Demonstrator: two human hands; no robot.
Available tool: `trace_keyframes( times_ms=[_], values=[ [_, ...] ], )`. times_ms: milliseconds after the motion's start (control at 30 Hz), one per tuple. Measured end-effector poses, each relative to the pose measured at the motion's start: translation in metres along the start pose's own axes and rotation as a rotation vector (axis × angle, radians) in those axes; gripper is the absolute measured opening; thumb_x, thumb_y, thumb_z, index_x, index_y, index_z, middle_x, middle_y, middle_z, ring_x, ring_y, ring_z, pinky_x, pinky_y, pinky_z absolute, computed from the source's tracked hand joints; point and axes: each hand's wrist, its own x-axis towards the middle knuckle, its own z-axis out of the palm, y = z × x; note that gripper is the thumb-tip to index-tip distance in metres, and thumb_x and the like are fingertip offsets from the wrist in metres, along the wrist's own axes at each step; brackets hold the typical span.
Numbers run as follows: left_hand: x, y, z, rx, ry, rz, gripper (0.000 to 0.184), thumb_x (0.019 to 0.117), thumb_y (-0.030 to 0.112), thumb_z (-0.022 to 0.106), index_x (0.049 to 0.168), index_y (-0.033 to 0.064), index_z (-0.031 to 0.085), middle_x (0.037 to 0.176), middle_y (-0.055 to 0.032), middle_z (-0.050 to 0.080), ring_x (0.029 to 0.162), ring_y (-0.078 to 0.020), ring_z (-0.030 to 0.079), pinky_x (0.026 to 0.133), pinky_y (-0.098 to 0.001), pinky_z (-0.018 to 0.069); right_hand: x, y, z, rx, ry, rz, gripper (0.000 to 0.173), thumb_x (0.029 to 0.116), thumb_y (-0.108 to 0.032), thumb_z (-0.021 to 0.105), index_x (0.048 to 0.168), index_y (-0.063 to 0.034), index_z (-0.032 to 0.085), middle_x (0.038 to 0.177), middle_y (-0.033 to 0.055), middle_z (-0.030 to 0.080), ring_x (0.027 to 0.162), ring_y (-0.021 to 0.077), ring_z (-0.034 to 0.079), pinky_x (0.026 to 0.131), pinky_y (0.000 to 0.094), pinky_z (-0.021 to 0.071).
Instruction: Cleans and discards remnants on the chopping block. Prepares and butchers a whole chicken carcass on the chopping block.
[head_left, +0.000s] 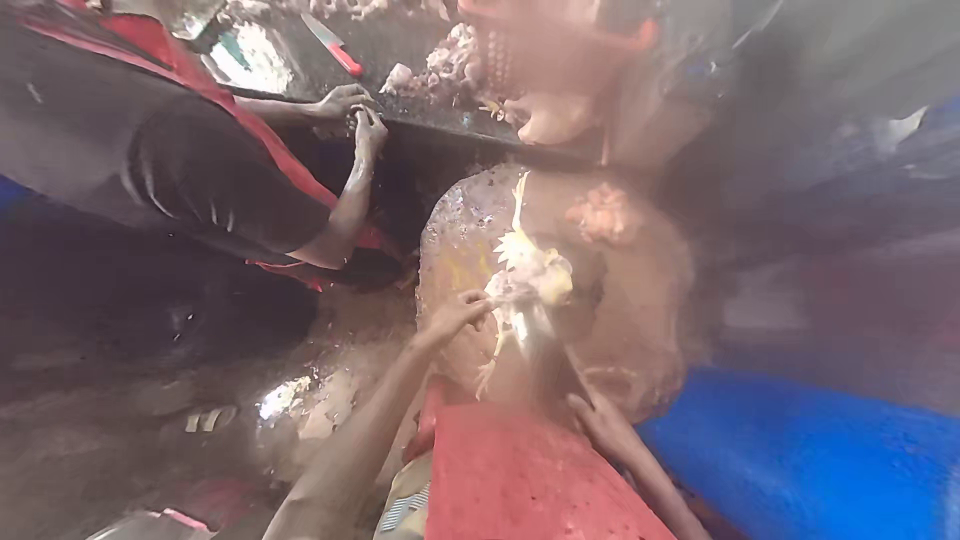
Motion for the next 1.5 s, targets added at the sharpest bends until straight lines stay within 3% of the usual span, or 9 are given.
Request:
trace_keyframes(
  times_ms=[233,400,567,667,767,900,1033,1200,1500],
  values=[
    [-0.019,0.074,-0.016,0.049,-0.162,0.167,0.016,0.0985,0.011,0.053,0.088,0.0097,0.066,0.074,0.003,0.064,0.063,-0.0068,0.06,0.062,-0.0249,0.0534,-0.017,0.013,-0.019,-0.013,0.354,-0.053,0.047,0.1015,-0.046,0.05,0.118,-0.0058,0.066,0.077,0.0037,0.065,0.064,0.0137,0.063,0.064,0.0391,0.0573],
    [-0.011,0.065,-0.004,0.069,-0.193,0.119,0.014,0.0959,0.013,0.053,0.088,0.0118,0.064,0.071,0.0052,0.063,0.06,-0.0052,0.058,0.059,-0.0239,0.0527,0.017,-0.028,-0.003,-0.005,0.292,-0.167,0.051,0.1059,-0.042,0.049,0.138,-0.0042,0.059,0.116,0.0148,0.07,0.106,0.0233,0.068,0.097,0.048,0.0537],
    [-0.02,0.047,-0.008,-0.04,-0.282,0.138,0.012,0.0946,0.014,0.057,0.089,0.0169,0.067,0.075,0.0067,0.066,0.062,-0.004,0.06,0.061,-0.0233,0.0533,0.043,-0.029,0.012,-0.262,0.057,-0.186,0.049,0.1076,-0.041,0.048,0.138,-0.0035,0.057,0.118,0.02,0.068,0.11,0.0334,0.067,0.098,0.0559,0.0521],
    [-0.037,0.043,-0.022,-0.021,-0.234,0.222,0.011,0.0912,0.031,0.069,0.087,0.0215,0.072,0.092,0.0087,0.072,0.084,-0.003,0.066,0.077,-0.0246,0.0558,0.023,0.005,0.003,-0.3,-0.032,-0.209,0.048,0.1065,-0.038,0.051,0.136,-0.0019,0.06,0.123,0.02,0.068,0.117,0.0317,0.065,0.105,0.0532,0.0487],
    [-0.026,0.023,-0.028,-0.215,-0.215,0.26,0.028,0.0939,0.038,0.061,0.101,0.0119,0.068,0.128,-0.0074,0.067,0.119,-0.0206,0.062,0.102,-0.0412,0.0516,0.001,0.038,-0.015,-0.364,-0.003,-0.151,0.048,0.1061,-0.042,0.051,0.134,-0.0051,0.064,0.121,0.0175,0.07,0.116,0.031,0.067,0.105,0.055,0.0489],
    [0.001,0.019,-0.001,-0.362,-0.037,0.059,0.023,0.1051,0.024,0.04,0.102,0.011,0.059,0.084,-0.0023,0.067,0.079,-0.0146,0.067,0.079,-0.0343,0.0585,-0.018,0.066,-0.032,-0.423,0.169,-0.119,0.047,0.1034,-0.046,0.053,0.124,-0.0075,0.07,0.102,0.0148,0.075,0.097,0.0302,0.072,0.091,0.0568,0.0557],
    [0.014,0.073,-0.016,0.214,-0.029,0.076,0.021,0.1067,0.021,0.054,0.112,0.0054,0.065,0.092,-0.0042,0.068,0.081,-0.0117,0.066,0.08,-0.0315,0.0565,-0.024,0.081,-0.04,-0.46,0.378,-0.116,0.045,0.1013,-0.043,0.056,0.116,-0.0037,0.072,0.088,0.0172,0.074,0.082,0.0346,0.073,0.079,0.0612,0.0571],
    [0.065,0.205,-0.09,0.849,0.159,0.3,0.024,0.1029,0.029,0.061,0.113,0.0097,0.071,0.103,-0.0103,0.071,0.093,-0.0229,0.069,0.088,-0.0521,0.055,-0.021,0.093,-0.038,-0.537,0.475,-0.013,0.048,0.1044,-0.039,0.055,0.125,0.0033,0.067,0.094,0.0265,0.074,0.089,0.0449,0.073,0.083,0.0651,0.0555],
    [0.178,0.329,-0.207,1.233,0.551,0.112,0.036,0.0997,0.018,0.058,0.134,0.007,0.064,0.136,-0.0263,0.061,0.129,-0.0478,0.055,0.106,-0.0717,0.0391,-0.016,0.089,-0.038,-0.525,0.424,0.211,0.055,0.106,-0.047,0.048,0.135,-0.0018,0.063,0.105,0.0256,0.074,0.099,0.045,0.072,0.09,0.0656,0.0533]
  ],
)
